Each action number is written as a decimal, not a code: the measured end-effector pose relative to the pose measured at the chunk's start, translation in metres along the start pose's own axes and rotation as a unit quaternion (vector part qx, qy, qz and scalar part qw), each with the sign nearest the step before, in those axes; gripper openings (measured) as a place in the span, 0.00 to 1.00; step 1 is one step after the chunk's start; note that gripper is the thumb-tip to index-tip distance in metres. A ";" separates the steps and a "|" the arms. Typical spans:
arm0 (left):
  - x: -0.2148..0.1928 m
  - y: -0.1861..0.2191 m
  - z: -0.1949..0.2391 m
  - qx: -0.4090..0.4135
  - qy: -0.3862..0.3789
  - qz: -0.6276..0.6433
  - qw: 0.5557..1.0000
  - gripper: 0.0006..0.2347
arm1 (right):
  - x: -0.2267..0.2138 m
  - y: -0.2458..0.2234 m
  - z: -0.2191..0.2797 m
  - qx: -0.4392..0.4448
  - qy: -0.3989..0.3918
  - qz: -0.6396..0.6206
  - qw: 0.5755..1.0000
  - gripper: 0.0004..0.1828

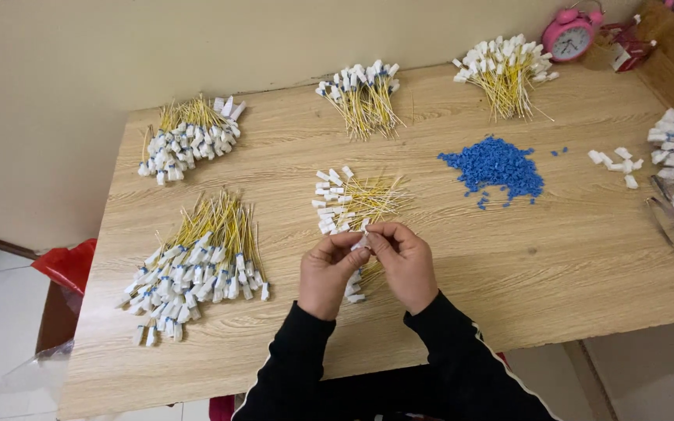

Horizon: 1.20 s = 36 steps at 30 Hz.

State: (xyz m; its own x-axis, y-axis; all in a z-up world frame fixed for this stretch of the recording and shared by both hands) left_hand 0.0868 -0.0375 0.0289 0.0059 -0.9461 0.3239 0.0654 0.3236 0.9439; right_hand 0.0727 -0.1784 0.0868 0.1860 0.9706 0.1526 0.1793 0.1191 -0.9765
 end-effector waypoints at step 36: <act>0.015 -0.003 0.011 -0.040 -0.019 -0.039 0.998 0.15 | -0.008 -0.022 0.029 -0.182 -0.040 0.169 0.968 0.16</act>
State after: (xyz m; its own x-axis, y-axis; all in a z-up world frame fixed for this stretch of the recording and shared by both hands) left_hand 0.0753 -0.0527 0.0316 -0.0396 -0.9667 0.2527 0.1442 0.2447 0.9588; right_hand 0.0391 -0.1825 0.1026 0.2213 0.9561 -0.1920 0.4529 -0.2752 -0.8480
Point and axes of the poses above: each hand's wrist, its own z-axis away from the middle knuckle, its own x-axis out of the palm, y = z × x, the point moved 8 cm from there along -z, towards the middle knuckle, and after that the axes turned 2 degrees about -z, right-handed, at the moved point
